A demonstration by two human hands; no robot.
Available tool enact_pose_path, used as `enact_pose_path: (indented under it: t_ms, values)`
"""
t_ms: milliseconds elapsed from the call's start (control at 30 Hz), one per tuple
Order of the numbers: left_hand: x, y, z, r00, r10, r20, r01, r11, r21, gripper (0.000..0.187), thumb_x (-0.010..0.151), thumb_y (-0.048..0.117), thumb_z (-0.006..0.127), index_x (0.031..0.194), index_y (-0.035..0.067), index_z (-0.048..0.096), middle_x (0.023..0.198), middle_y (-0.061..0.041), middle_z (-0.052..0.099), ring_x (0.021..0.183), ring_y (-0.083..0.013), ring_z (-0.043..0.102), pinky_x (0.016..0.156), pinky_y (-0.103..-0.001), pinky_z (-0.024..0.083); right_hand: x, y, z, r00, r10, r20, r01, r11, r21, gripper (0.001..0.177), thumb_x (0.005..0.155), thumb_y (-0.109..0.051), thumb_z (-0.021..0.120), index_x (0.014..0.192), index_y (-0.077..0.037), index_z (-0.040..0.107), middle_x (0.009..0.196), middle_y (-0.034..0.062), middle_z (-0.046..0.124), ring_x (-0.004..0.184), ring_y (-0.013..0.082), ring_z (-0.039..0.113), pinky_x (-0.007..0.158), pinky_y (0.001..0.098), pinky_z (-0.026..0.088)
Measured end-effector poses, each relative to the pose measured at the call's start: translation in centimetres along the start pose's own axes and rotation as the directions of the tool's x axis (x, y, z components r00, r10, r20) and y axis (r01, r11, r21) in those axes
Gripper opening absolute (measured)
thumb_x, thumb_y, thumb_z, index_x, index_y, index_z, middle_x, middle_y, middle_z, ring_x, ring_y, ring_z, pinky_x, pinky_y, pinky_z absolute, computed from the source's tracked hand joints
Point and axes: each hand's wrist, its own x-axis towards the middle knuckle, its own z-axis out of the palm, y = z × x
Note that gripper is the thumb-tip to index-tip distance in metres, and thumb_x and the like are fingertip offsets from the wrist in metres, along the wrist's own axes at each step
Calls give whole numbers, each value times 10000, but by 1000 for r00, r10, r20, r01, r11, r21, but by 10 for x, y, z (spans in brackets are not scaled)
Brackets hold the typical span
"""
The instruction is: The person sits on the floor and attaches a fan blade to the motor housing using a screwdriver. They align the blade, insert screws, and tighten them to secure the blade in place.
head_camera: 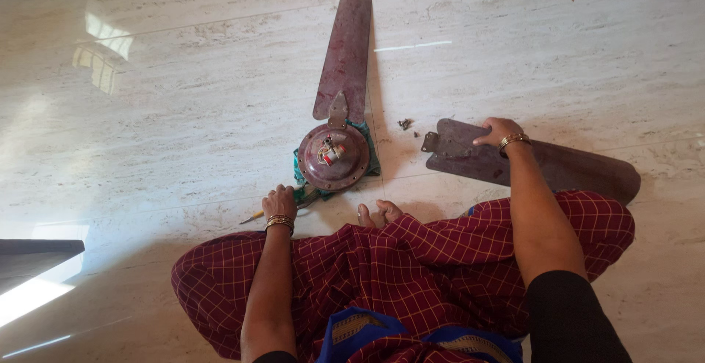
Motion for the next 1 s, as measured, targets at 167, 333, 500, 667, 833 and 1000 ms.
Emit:
enact_pose_path:
  t_ms: [167,333,500,667,833,1000]
  values:
    - [-1,1,4,1000,-3,-20,2,999,-53,160,908,189,618,1030,152,714,1133,-61,691,1085,-278,682,872,-478,519,11,-1,-3,972,-180,149,169,982,84,817,669,-575,881,1324,-128,682,1367,143,674,1280,315,628,1045,478,528]
    - [-10,4,-14,999,-33,-20,31,998,-62,172,920,130,604,1062,145,700,1140,-68,688,1098,-282,671,914,-494,489,13,-36,1,947,-259,188,239,963,124,859,716,-597,832,1412,-130,642,1450,145,628,1366,308,571,1118,476,475]
    - [-15,20,-28,996,-40,-75,31,992,-126,241,881,93,619,1104,150,690,1161,-54,689,1141,-257,649,998,-492,443,13,-76,17,879,-432,203,424,902,84,817,786,-644,747,1403,-124,618,1455,128,613,1373,284,551,1128,453,451]
    - [-10,41,7,955,-197,-223,21,792,-610,306,868,145,736,1171,118,703,1124,-142,710,1010,-345,686,858,-473,550,5,-89,42,846,-450,287,406,891,202,810,772,-602,764,1391,-95,633,1434,162,631,1344,298,583,1112,445,476]
    - [8,72,55,868,-254,426,362,-263,-894,549,906,196,738,1349,-54,532,951,-196,709,731,-281,694,603,-392,577,1,-91,47,814,-509,281,443,855,269,838,774,-587,790,1397,-54,616,1466,187,599,1384,302,553,1148,448,443]
    - [18,78,67,865,-217,451,346,-391,-853,543,888,201,714,1317,-54,501,950,-156,709,765,-255,724,643,-365,631,-1,-96,54,837,-439,327,344,887,310,865,785,-571,775,1472,-98,546,1518,184,530,1429,314,479,1158,466,403]
